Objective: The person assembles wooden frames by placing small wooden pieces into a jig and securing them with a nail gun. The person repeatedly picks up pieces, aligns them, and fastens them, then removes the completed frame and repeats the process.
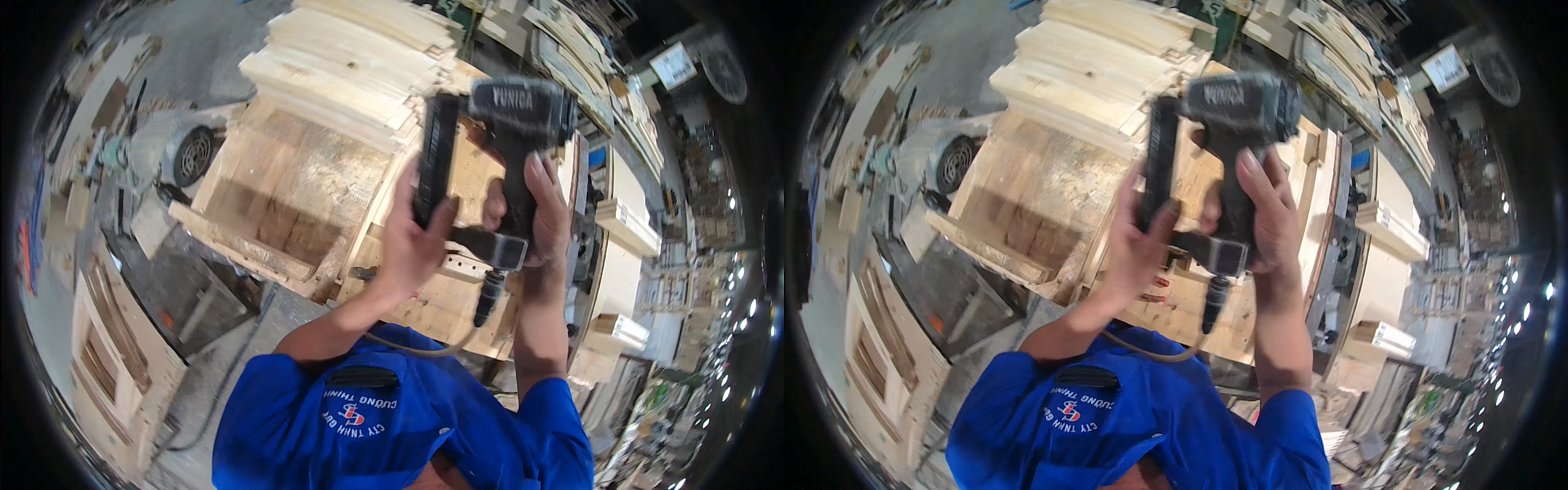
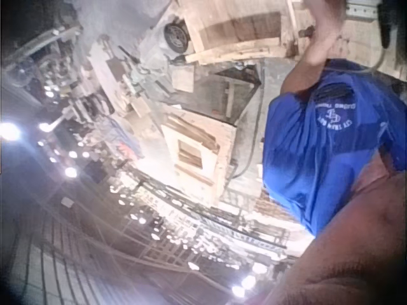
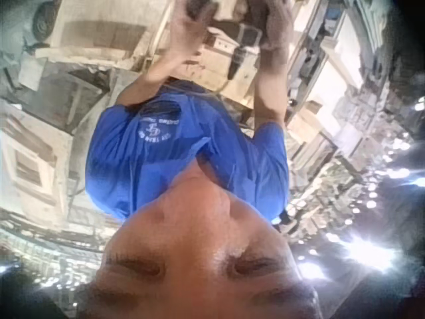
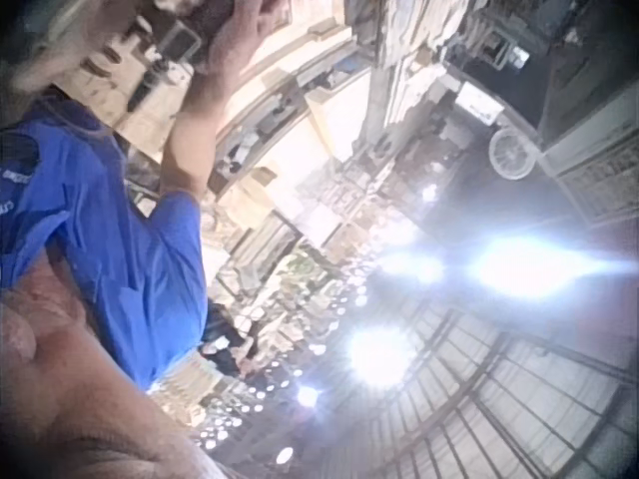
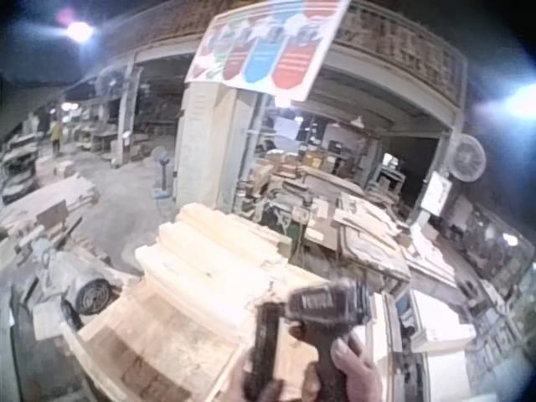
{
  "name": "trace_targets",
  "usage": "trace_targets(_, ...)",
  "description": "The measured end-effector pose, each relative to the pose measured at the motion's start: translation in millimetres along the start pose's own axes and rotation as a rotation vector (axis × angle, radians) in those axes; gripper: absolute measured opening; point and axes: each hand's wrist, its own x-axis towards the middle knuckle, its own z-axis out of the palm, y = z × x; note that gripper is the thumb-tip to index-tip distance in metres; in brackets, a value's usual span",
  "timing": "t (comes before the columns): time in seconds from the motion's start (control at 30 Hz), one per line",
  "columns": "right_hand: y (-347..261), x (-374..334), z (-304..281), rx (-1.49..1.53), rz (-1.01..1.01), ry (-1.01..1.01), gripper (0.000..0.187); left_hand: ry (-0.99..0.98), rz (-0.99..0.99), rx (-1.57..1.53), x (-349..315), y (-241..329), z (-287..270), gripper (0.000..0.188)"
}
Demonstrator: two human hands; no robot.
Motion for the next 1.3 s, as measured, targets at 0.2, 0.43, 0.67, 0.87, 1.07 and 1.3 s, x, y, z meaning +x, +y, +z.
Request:
trace_targets(0.2, 40, -8, 64, 0.063, 0.048, -0.048, 0.05, -0.052, 0.081, 0.681, 41, 127, -81, 0.066)
trace_targets(0.43, 116, 0, 106, 0.295, 0.511, -0.275, 0.056, -0.33, -0.376, 0.867, 85, 191, -198, 0.068)
trace_targets(0.67, 110, -29, 35, 0.064, 0.467, -0.407, 0.074, -0.411, -0.716, 1.039, 126, 165, -224, 0.062)
trace_targets(0.87, 94, -64, -117, -0.093, 0.42, 0.071, 0.054, -0.529, -0.72, 0.981, 143, 132, -254, 0.065)
trace_targets(1.07, 98, -91, -262, -1.097, 0.158, 0.638, 0.059, -0.672, -0.652, 1.294, 152, 144, -238, 0.061)
trace_targets(1.3, 105, -45, -334, -1.552, 0.293, 0.767, 0.06, -0.573, -0.393, 1.361, 132, 175, -217, 0.059)
